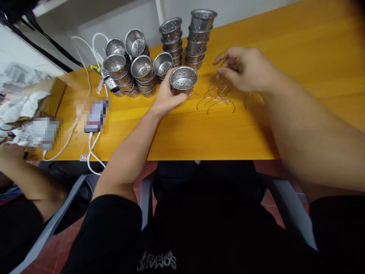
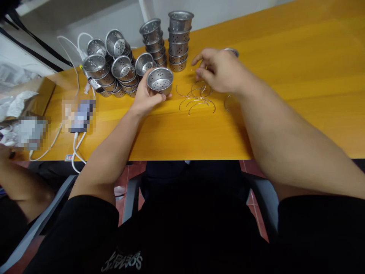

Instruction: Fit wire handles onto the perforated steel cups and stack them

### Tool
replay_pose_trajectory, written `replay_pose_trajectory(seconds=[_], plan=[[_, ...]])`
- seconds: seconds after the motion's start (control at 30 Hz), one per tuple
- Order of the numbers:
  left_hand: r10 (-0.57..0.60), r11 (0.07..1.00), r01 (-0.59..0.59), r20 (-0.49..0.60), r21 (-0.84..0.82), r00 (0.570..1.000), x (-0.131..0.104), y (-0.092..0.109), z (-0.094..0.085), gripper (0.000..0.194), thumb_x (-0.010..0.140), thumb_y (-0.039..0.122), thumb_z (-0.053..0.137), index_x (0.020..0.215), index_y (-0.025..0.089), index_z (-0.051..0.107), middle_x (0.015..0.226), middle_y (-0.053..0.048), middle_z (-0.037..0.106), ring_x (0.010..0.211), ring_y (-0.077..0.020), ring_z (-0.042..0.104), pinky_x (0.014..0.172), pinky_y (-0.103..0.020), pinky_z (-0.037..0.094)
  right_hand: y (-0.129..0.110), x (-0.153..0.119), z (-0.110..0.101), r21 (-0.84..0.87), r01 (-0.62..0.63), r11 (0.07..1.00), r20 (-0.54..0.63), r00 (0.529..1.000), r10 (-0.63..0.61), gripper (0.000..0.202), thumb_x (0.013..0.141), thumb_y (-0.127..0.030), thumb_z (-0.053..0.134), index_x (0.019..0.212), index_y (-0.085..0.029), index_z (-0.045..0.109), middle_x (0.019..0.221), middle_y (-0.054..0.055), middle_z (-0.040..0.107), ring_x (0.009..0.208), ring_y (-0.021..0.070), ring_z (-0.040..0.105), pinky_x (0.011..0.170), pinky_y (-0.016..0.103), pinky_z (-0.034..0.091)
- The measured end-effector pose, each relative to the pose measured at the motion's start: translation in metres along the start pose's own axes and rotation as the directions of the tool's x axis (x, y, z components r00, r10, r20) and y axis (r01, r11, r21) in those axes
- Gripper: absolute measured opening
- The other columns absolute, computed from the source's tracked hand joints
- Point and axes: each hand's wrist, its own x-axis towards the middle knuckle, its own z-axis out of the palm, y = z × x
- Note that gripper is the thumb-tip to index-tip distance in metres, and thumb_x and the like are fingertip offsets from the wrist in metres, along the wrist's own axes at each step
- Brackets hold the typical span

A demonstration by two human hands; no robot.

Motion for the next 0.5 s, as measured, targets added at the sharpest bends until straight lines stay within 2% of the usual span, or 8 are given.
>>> replay_pose_trajectory(seconds=[0.07, 0.2, 0.37, 0.5], plan=[[-0.003, 1.0, 0.003, -0.014, -0.017, 1.0, -0.001, 0.003, 0.0, 0.089, 0.097, 0.046, 0.062, 0.17, 0.029, 0.014, 0.168, -0.014, 0.046, 0.156, -0.0305, 0.057, 0.127, -0.054, 0.058, -0.003, 0.0, 0.001, 0.047, -0.025, 0.999, 0.0, 1.0, 0.025, 0.049, 0.094, -0.068, 0.075, 0.118, -0.027, 0.066, 0.102, 0.011, 0.078, 0.088, 0.0293, 0.073, 0.084, 0.049, 0.059], [-0.006, 1.0, 0.006, -0.034, -0.014, 0.999, -0.003, 0.01, -0.001, 0.085, 0.096, 0.037, 0.064, 0.168, 0.031, 0.018, 0.167, -0.014, 0.05, 0.151, -0.0278, 0.062, 0.123, -0.051, 0.062, -0.011, -0.001, -0.001, 0.067, -0.041, 0.997, -0.031, 0.999, 0.043, 0.055, 0.09, -0.08, 0.077, 0.096, -0.026, 0.065, 0.09, 0.011, 0.074, 0.073, 0.025, 0.066, 0.078, 0.048, 0.058], [-0.002, 1.0, 0.002, 0.007, -0.013, 1.0, -0.004, 0.007, 0.001, 0.085, 0.097, 0.04, 0.063, 0.168, 0.036, 0.017, 0.167, -0.012, 0.049, 0.151, -0.0286, 0.061, 0.124, -0.054, 0.062, -0.02, -0.002, 0.004, 0.064, -0.039, 0.997, -0.08, 0.996, 0.044, 0.059, 0.093, -0.084, 0.073, 0.1, -0.026, 0.066, 0.084, 0.007, 0.068, 0.069, 0.0213, 0.059, 0.071, 0.042, 0.054], [0.068, 0.989, -0.067, 0.001, -0.135, 0.998, 0.001, -0.012, 0.008, 0.084, 0.089, 0.04, 0.071, 0.16, 0.031, 0.027, 0.159, -0.012, 0.052, 0.143, -0.029, 0.065, 0.122, -0.056, 0.06, -0.026, -0.001, 0.016, 0.094, 0.109, 0.99, -0.099, 0.99, -0.099, 0.064, 0.097, -0.087, 0.068, 0.105, -0.023, 0.068, 0.085, 0.004, 0.063, 0.069, 0.0167, 0.055, 0.065, 0.035, 0.048]])
